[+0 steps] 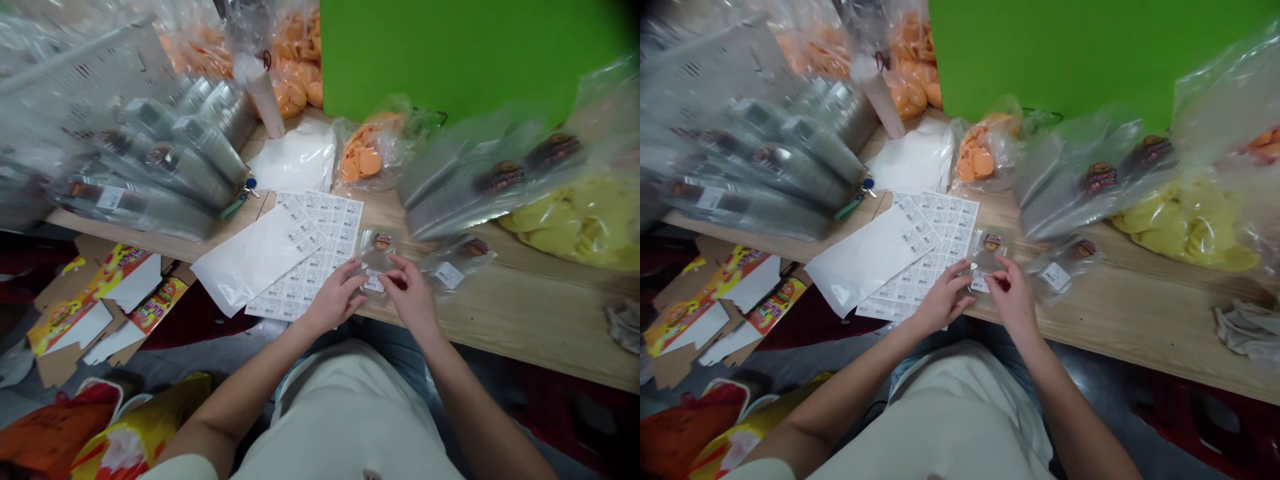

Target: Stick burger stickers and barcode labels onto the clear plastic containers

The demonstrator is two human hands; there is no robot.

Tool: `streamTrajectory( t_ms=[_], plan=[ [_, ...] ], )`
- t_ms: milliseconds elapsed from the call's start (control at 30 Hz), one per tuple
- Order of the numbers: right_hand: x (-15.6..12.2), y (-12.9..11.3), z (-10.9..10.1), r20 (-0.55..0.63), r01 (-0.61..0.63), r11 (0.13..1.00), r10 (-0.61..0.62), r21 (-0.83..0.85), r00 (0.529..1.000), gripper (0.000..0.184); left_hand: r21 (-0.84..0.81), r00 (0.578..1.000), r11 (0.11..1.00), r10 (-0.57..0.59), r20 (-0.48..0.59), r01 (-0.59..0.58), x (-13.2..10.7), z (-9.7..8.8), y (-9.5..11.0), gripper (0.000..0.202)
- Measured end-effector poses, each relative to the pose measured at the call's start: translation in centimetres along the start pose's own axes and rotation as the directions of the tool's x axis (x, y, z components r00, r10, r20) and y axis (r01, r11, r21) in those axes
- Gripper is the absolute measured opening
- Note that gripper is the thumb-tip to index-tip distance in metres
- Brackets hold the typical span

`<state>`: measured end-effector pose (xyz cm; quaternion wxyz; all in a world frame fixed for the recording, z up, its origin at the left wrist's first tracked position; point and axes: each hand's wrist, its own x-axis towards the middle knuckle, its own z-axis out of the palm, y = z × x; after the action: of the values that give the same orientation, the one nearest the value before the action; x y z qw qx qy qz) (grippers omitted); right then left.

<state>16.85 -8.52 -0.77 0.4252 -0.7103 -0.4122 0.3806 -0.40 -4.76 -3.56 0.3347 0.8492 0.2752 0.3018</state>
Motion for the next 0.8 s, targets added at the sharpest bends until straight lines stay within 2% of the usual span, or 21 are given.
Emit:
streamTrajectory(
  t_ms=[267, 433, 500, 600, 700, 733, 800],
  plan=[
    [-0.6, -0.3, 0.4, -0.069, 0.004, 0.998, -0.009, -0.069, 0.998, 0.048, 0.062, 1.000, 0.998, -0.006, 0.021, 0.004, 0.0, 0.1, 0.1, 0.038],
    [-0.9, -0.1, 0.7, -0.096, 0.075, 0.973, -0.098, -0.219, 0.991, 0.045, 0.147, 0.998, 0.989, -0.021, 0.065, 0.012, 0.0, 0.0, 0.2, 0.033],
    [-1.1, -0.1, 0.7, -0.092, 0.155, 0.921, -0.200, -0.357, 0.976, 0.043, 0.171, 0.997, 0.985, -0.025, 0.079, 0.011, 0.0, 0.0, 0.2, 0.033],
    [-1.8, 0.2, 0.4, -0.102, 0.271, 0.766, -0.399, -0.582, 0.911, 0.046, 0.177, 0.996, 0.984, -0.031, 0.078, 0.016, 0.2, 0.2, 0.1, 0.035],
    [-2.4, 0.5, -0.1, -0.184, 0.268, 0.679, -0.515, -0.683, 0.837, 0.052, 0.175, 0.997, 0.984, -0.023, 0.071, 0.011, 0.4, 0.5, 0.1, 0.035],
    [-2.5, 0.7, -0.2, -0.175, 0.284, 0.658, -0.540, -0.697, 0.823, 0.053, 0.173, 0.997, 0.985, -0.023, 0.070, 0.010, 0.4, 0.5, 0.2, 0.035],
    [-2.6, 0.9, -0.4, -0.019, 0.383, 0.575, -0.571, -0.723, 0.821, 0.053, 0.152, 0.997, 0.988, -0.034, 0.068, 0.023, 0.4, 0.5, 0.4, 0.035]
  ],
)
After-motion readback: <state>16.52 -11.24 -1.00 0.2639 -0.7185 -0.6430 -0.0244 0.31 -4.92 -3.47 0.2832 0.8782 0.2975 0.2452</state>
